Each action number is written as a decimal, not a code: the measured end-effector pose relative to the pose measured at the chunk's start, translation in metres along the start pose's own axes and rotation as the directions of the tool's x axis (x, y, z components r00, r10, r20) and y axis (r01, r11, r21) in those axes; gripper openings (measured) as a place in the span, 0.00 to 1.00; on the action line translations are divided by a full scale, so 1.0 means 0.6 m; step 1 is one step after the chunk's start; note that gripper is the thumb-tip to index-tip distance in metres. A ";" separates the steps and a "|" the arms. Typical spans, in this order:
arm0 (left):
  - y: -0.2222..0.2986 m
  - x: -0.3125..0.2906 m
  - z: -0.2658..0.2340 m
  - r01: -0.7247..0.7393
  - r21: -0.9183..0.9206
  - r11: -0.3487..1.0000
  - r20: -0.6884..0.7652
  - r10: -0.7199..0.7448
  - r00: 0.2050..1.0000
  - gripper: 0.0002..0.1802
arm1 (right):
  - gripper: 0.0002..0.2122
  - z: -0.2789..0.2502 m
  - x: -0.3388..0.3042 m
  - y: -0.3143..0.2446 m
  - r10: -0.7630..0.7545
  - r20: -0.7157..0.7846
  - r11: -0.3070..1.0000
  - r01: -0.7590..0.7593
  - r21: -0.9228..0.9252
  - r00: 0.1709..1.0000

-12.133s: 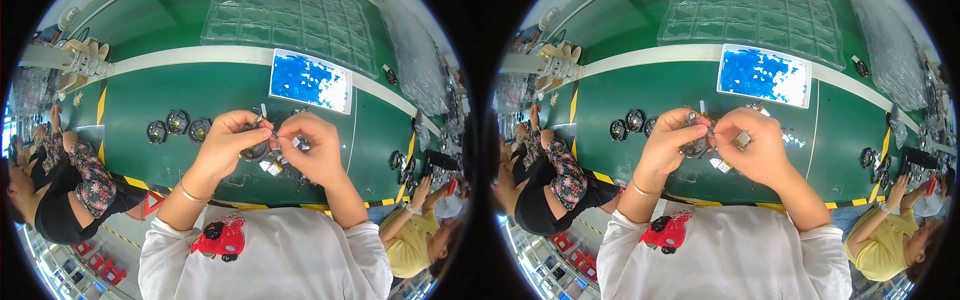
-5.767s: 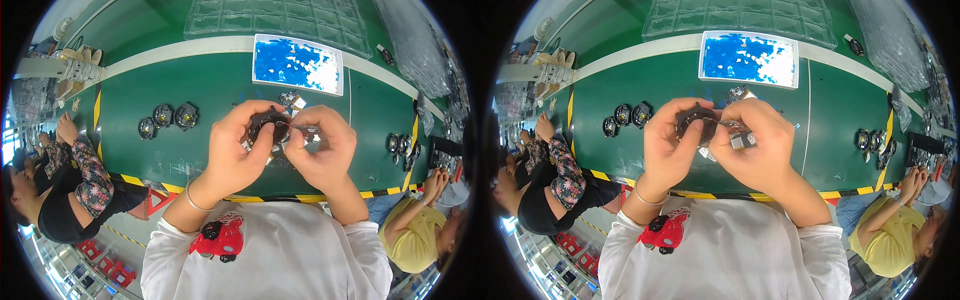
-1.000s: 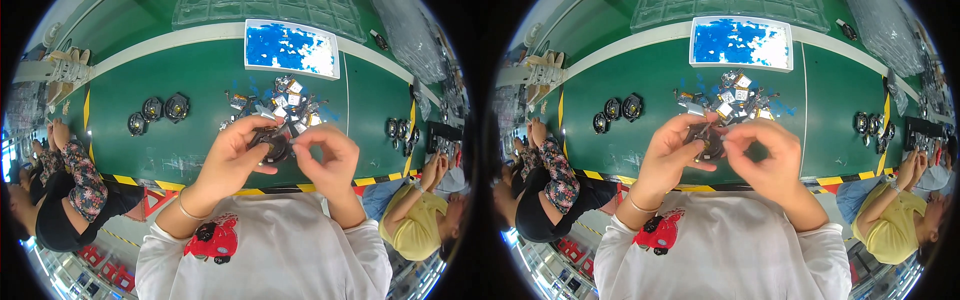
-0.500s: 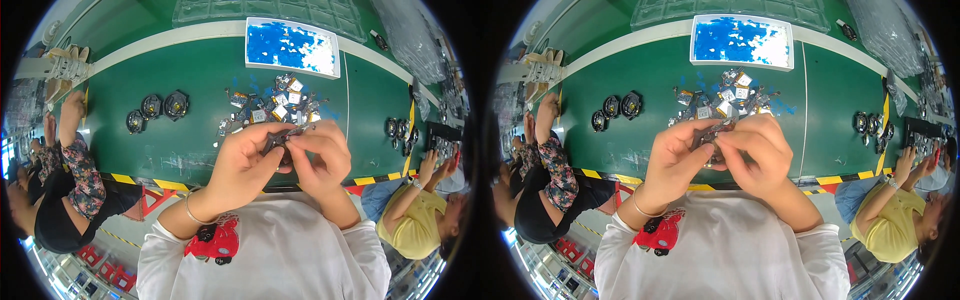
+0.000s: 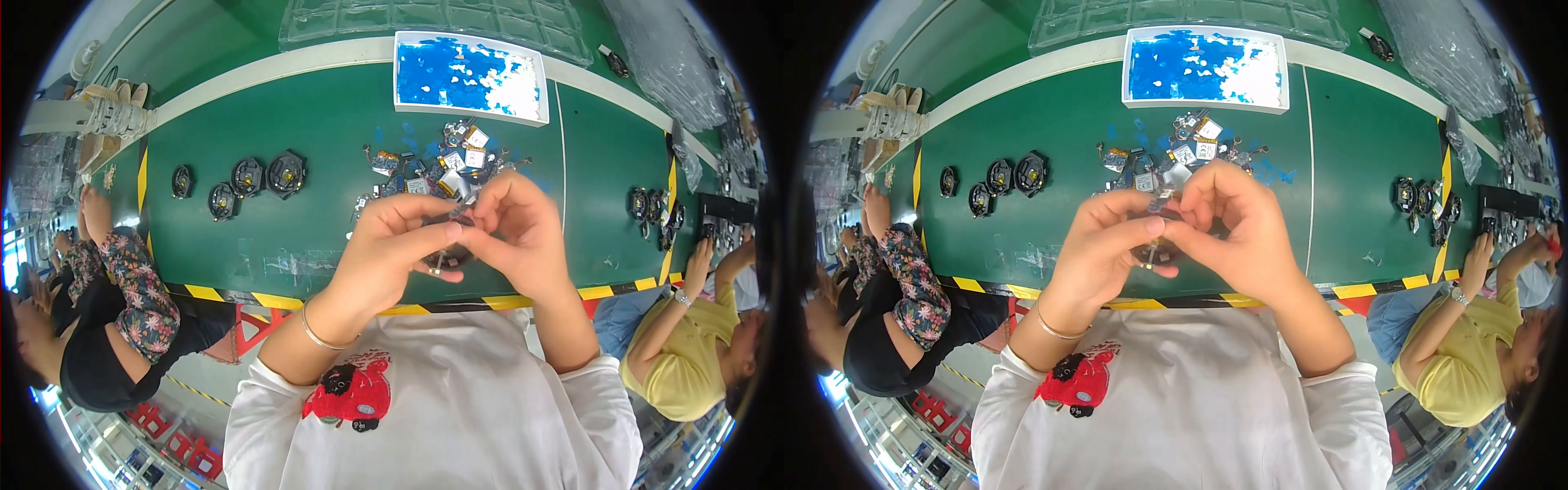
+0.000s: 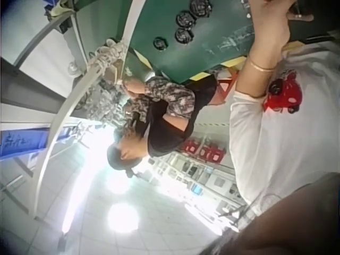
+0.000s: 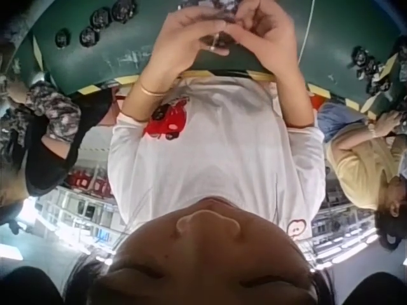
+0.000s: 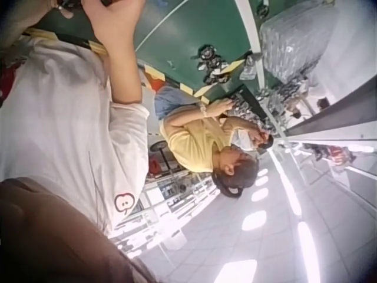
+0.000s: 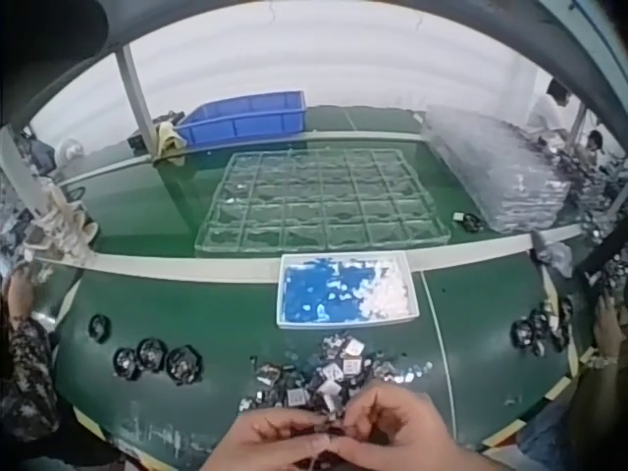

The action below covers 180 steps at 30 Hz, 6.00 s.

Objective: The person assembles electronic components by hand, inserting circuit boards and batteries into plastic housings at a factory workbench.

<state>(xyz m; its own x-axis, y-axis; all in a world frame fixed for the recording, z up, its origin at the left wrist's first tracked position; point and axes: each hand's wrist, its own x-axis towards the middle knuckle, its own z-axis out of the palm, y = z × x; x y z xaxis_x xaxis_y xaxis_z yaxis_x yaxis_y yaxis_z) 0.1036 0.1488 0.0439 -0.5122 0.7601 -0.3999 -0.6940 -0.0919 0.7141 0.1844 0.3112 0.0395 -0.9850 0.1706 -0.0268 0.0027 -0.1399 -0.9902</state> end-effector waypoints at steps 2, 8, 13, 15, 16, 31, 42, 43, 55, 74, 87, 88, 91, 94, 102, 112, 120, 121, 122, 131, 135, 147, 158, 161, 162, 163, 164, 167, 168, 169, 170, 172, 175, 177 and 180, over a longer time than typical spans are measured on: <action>-0.001 0.002 0.000 0.117 -0.153 0.981 -0.026 -0.122 0.992 0.11 | 0.13 -0.004 0.001 -0.017 0.038 0.052 0.999 -0.040 0.029 0.998; -0.005 0.007 0.007 0.074 -0.019 0.997 -0.025 -0.074 0.997 0.07 | 0.11 0.005 0.001 -0.024 0.099 -0.015 0.979 -0.094 0.182 0.995; -0.024 0.007 0.032 -0.019 0.220 0.975 0.015 0.016 1.000 0.09 | 0.05 -0.033 -0.025 0.009 -0.273 -0.118 0.939 0.238 -0.247 0.955; -0.012 -0.005 0.031 -0.347 0.778 0.523 0.081 0.464 0.882 0.14 | 0.04 -0.083 -0.062 0.008 -0.248 -0.280 0.965 0.211 -0.155 0.927; -0.002 -0.006 0.023 -0.360 0.929 0.091 0.250 0.564 0.787 0.18 | 0.03 -0.117 -0.089 0.005 -0.221 -0.426 0.970 0.152 -0.189 0.877; -0.025 -0.017 0.010 -0.583 0.589 0.560 0.383 0.441 0.811 0.07 | 0.06 -0.116 -0.116 0.019 -0.415 -0.372 0.758 0.089 -0.646 0.830; -0.010 -0.054 0.008 -0.304 0.319 0.898 0.092 0.290 0.953 0.11 | 0.13 -0.004 -0.036 -0.009 -0.093 0.127 0.991 0.079 0.107 0.988; -0.009 -0.057 0.008 -0.270 0.299 0.915 0.085 0.257 0.963 0.09 | 0.13 0.002 -0.037 -0.010 -0.141 0.109 0.989 0.135 0.057 0.984; -0.029 -0.064 0.011 -0.379 0.371 0.848 0.052 0.389 0.920 0.05 | 0.07 0.037 -0.034 0.003 -0.378 0.026 0.827 0.350 -0.439 0.925; -0.031 -0.050 -0.033 -0.170 0.370 0.913 -0.071 0.210 0.975 0.08 | 0.11 0.010 -0.022 0.008 -0.435 0.044 0.537 0.298 -0.789 0.899; 0.066 -0.043 -0.126 0.242 0.934 -0.262 0.088 0.828 0.554 0.18 | 0.07 0.032 -0.029 0.026 -0.155 -0.223 0.964 0.098 -0.248 0.962; 0.063 -0.039 -0.153 0.385 0.852 -0.353 0.096 0.830 0.549 0.20 | 0.05 0.023 -0.027 0.034 -0.133 -0.249 0.982 0.093 -0.166 0.959; 0.058 -0.041 -0.166 0.321 0.890 -0.324 0.066 0.788 0.613 0.20 | 0.06 0.006 -0.025 0.026 -0.049 -0.266 0.997 0.030 -0.073 0.963; 0.053 -0.036 -0.152 0.151 0.985 -0.086 -0.031 0.771 0.636 0.13 | 0.07 0.006 -0.025 0.023 -0.072 -0.311 0.997 0.064 -0.036 0.948; 0.018 -0.028 -0.039 -0.411 0.451 0.792 -0.007 0.464 0.886 0.11 | 0.06 0.025 -0.039 -0.007 -0.156 -0.271 0.972 0.099 -0.213 0.950; -0.008 -0.019 0.000 -0.389 0.398 0.831 -0.017 0.431 0.902 0.16 | 0.06 0.040 -0.033 -0.025 -0.393 -0.140 0.780 0.249 -0.574 0.909; -0.019 -0.026 0.012 -0.378 0.437 0.816 -0.067 0.449 0.891 0.17 | 0.07 0.052 -0.026 -0.017 -0.494 -0.107 0.665 0.296 -0.686 0.863; -0.018 -0.027 0.013 -0.381 0.463 0.800 -0.060 0.457 0.887 0.18 | 0.08 0.053 -0.026 -0.018 -0.490 -0.109 0.664 0.290 -0.689 0.865; -0.018 -0.027 0.014 -0.381 0.462 0.801 -0.062 0.457 0.887 0.18 | 0.08 0.054 -0.026 -0.018 -0.486 -0.110 0.664 0.283 -0.692 0.867; -0.025 -0.029 0.016 -0.338 0.587 0.735 -0.093 0.476 0.874 0.14 | 0.08 0.053 -0.027 -0.008 -0.506 -0.113 0.645 0.288 -0.707 0.855; -0.024 -0.028 0.014 -0.332 0.556 0.762 -0.102 0.459 0.883 0.14 | 0.08 0.055 -0.025 -0.008 -0.517 -0.105 0.640 0.302 -0.706 0.850; -0.023 -0.027 0.009 -0.380 0.587 0.715 -0.054 0.503 0.863 0.14 | 0.09 0.059 -0.019 -0.004 -0.537 -0.080 0.599 0.313 -0.737 0.840; -0.011 -0.004 -0.018 -0.333 0.321 0.887 -0.058 0.369 0.927 0.06 | 0.08 0.049 -0.025 0.016 -0.009 -0.204 0.999 0.017 0.036 0.979; -0.005 -0.001 -0.022 -0.165 0.243 0.956 -0.088 0.191 0.978 0.06 | 0.07 0.006 -0.025 0.024 0.172 -0.034 0.967 -0.163 0.194 0.984; -0.003 -0.001 -0.021 -0.119 0.167 0.979 -0.082 0.134 0.988 0.06 | 0.07 -0.002 -0.026 0.022 0.222 -0.039 0.965 -0.214 0.154 0.974; -0.003 -0.002 -0.020 -0.067 0.091 0.994 -0.071 0.074 0.995 0.06 | 0.07 -0.007 -0.026 0.018 0.222 -0.043 0.964 -0.213 0.157 0.974; -0.002 -0.003 -0.021 -0.064 0.093 0.994 -0.070 0.071 0.995 0.06 | 0.07 -0.012 -0.023 0.013 0.146 -0.059 0.988 -0.142 0.068 0.988; 0.000 -0.002 -0.025 -0.020 0.048 0.999 0.014 0.019 1.000 0.07 | 0.08 -0.016 -0.017 0.013 -0.007 -0.071 0.999 0.004 -0.051 0.997; 0.000 -0.001 -0.024 0.028 -0.002 1.000 0.075 -0.027 0.997 0.08 | 0.08 -0.011 -0.016 0.009 -0.050 -0.112 0.997 0.043 -0.061 0.992; 0.001 -0.002 -0.023 0.076 -0.050 0.996 0.133 -0.069 0.989 0.09 | 0.07 -0.005 -0.015 0.005 -0.092 -0.149 0.994 0.082 -0.071 0.985; 0.001 -0.004 -0.018 0.076 -0.050 0.996 0.132 -0.069 0.989 0.09 | 0.07 -0.002 -0.014 0.003 -0.091 -0.148 0.994 0.081 -0.070 0.985; 0.000 -0.007 -0.003 0.038 0.164 0.986 0.079 -0.052 0.996 0.08 | 0.07 0.003 -0.015 -0.002 -0.031 -0.165 0.996 0.044 0.077 0.986; -0.004 -0.002 -0.003 0.049 0.229 0.972 -0.015 -0.047 0.999 0.07 | 0.07 -0.005 -0.021 -0.012 0.058 -0.141 0.995 -0.047 0.086 0.988; -0.007 0.001 0.001 0.059 0.179 0.982 -0.066 -0.048 0.997 0.07 | 0.07 0.001 -0.032 -0.013 0.080 -0.148 0.991 -0.063 0.121 0.986; -0.022 0.006 0.001 -0.043 0.048 0.998 -0.035 0.045 0.998 0.07 | 0.06 0.011 -0.049 -0.007 0.057 -0.154 0.998 -0.049 0.050 0.986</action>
<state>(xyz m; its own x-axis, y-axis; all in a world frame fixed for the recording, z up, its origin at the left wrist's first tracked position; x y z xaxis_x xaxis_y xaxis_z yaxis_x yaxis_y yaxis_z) 0.1112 0.1532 0.0335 -0.5605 0.7319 -0.3875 -0.6459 -0.0935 0.7577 0.2121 0.3005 0.0455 -0.9448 0.3109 -0.1036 0.0427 -0.1966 -0.9796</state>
